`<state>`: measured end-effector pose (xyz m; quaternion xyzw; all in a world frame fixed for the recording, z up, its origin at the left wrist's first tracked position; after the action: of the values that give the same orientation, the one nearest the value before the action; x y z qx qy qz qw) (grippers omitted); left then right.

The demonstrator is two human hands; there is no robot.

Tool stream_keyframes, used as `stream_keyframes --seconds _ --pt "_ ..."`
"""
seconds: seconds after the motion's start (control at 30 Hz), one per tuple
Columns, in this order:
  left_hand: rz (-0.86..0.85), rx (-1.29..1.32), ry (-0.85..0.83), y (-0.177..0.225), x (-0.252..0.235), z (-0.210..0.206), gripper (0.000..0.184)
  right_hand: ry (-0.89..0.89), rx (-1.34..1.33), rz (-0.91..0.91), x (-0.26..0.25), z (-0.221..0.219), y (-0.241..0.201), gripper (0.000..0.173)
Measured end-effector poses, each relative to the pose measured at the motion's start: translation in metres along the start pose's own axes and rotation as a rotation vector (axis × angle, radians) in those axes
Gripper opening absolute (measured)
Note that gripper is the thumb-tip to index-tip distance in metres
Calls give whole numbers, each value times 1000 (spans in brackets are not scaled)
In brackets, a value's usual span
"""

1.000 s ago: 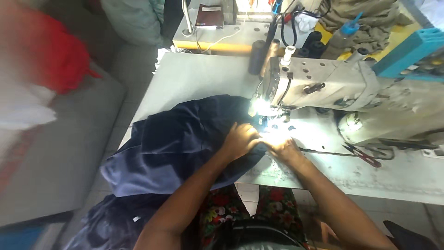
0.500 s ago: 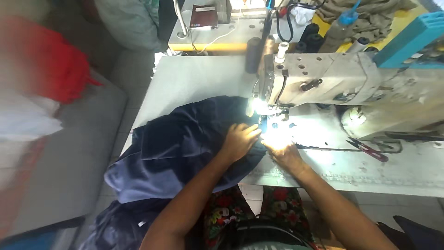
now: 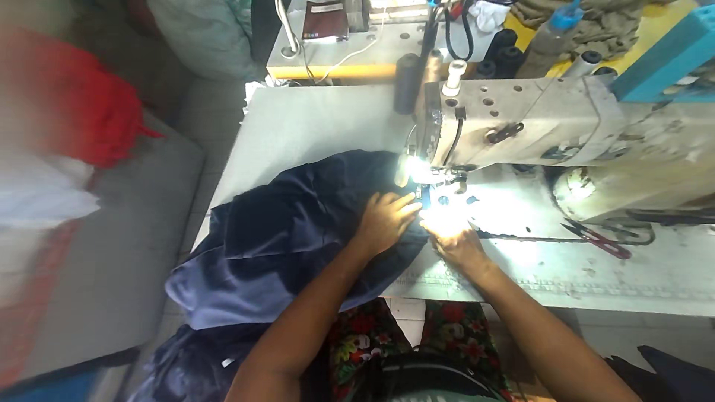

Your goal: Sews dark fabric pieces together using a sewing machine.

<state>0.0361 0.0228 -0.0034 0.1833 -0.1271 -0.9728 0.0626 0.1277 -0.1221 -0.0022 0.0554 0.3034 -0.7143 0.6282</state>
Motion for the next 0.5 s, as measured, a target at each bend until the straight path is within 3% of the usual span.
stream_keyframes --seconds 0.5 --pt "56 42 -18 -10 -12 1 22 -23 -19 -58 -6 -3 4 23"
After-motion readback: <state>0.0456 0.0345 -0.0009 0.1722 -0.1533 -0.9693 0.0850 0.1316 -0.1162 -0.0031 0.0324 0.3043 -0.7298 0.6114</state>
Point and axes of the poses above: each hand's wrist, its own x-axis away from the middle knuckle, its own z-axis out of the back of the hand, y = z × x, the point moved 4 cm from there along -x, towards the middle knuckle, and after that the axes turned 4 degrees about -x, right-handed, at the moved point
